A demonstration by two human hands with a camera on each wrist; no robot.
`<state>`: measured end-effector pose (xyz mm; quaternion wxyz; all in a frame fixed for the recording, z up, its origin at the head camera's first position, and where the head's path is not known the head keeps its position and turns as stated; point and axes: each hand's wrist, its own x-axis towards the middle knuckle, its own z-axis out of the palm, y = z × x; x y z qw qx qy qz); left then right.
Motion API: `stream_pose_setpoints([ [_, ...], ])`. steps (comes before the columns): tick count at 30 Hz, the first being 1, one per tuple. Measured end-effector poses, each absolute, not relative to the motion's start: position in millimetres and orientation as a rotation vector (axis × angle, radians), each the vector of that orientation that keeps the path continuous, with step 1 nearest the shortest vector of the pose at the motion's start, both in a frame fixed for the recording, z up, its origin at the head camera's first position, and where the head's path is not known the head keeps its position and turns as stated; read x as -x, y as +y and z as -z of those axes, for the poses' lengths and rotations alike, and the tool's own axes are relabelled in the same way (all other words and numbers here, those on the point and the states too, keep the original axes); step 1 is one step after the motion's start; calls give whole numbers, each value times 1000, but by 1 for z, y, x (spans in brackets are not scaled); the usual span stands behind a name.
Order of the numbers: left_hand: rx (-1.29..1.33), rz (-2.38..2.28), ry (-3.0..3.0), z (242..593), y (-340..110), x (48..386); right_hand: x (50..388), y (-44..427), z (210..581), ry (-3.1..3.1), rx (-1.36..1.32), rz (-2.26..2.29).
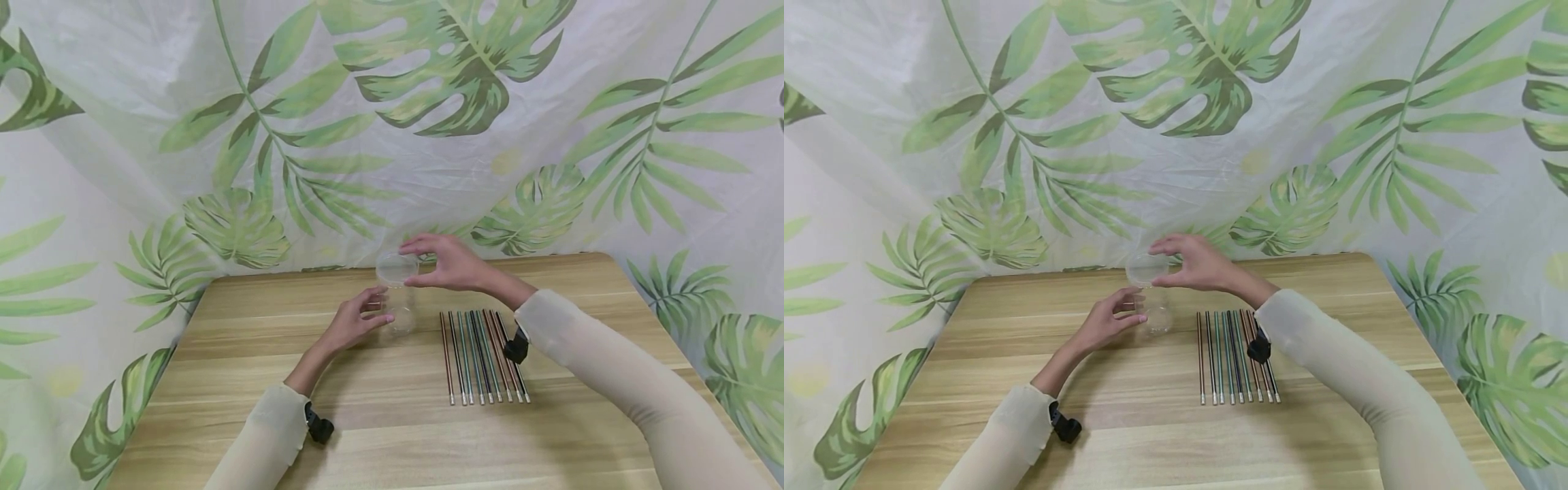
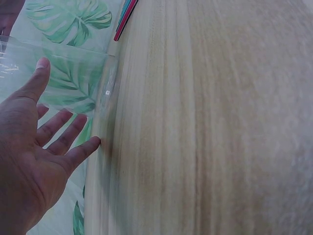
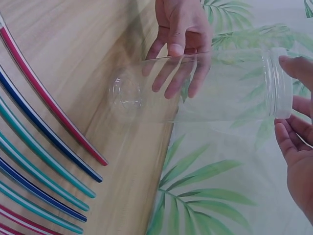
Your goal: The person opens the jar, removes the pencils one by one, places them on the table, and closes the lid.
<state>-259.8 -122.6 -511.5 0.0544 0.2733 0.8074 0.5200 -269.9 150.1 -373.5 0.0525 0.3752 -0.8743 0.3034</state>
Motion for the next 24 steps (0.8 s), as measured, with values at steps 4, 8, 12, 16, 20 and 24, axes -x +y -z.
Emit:
stream_pose_setpoints([
  [4, -837, -1586, 2453, 513, -122, 261, 271, 147, 373, -2667, -1162, -908],
  [8, -837, -1586, 2454, 514, -122, 261, 271, 146, 374, -2658, -1156, -914],
  [12, -835, -1590, 2456, 514, -123, 260, 272, 144, 375, -2653, -1132, -917],
  [16, -834, -1592, 2463, 515, -124, 260, 271, 142, 374, -2653, -1122, -913],
  [20, -838, -1598, 2457, 515, -124, 260, 272, 141, 373, -2658, -1125, -914],
  [24, -842, -1588, 2461, 515, -123, 260, 274, 143, 372, -2662, -1134, -1015],
])
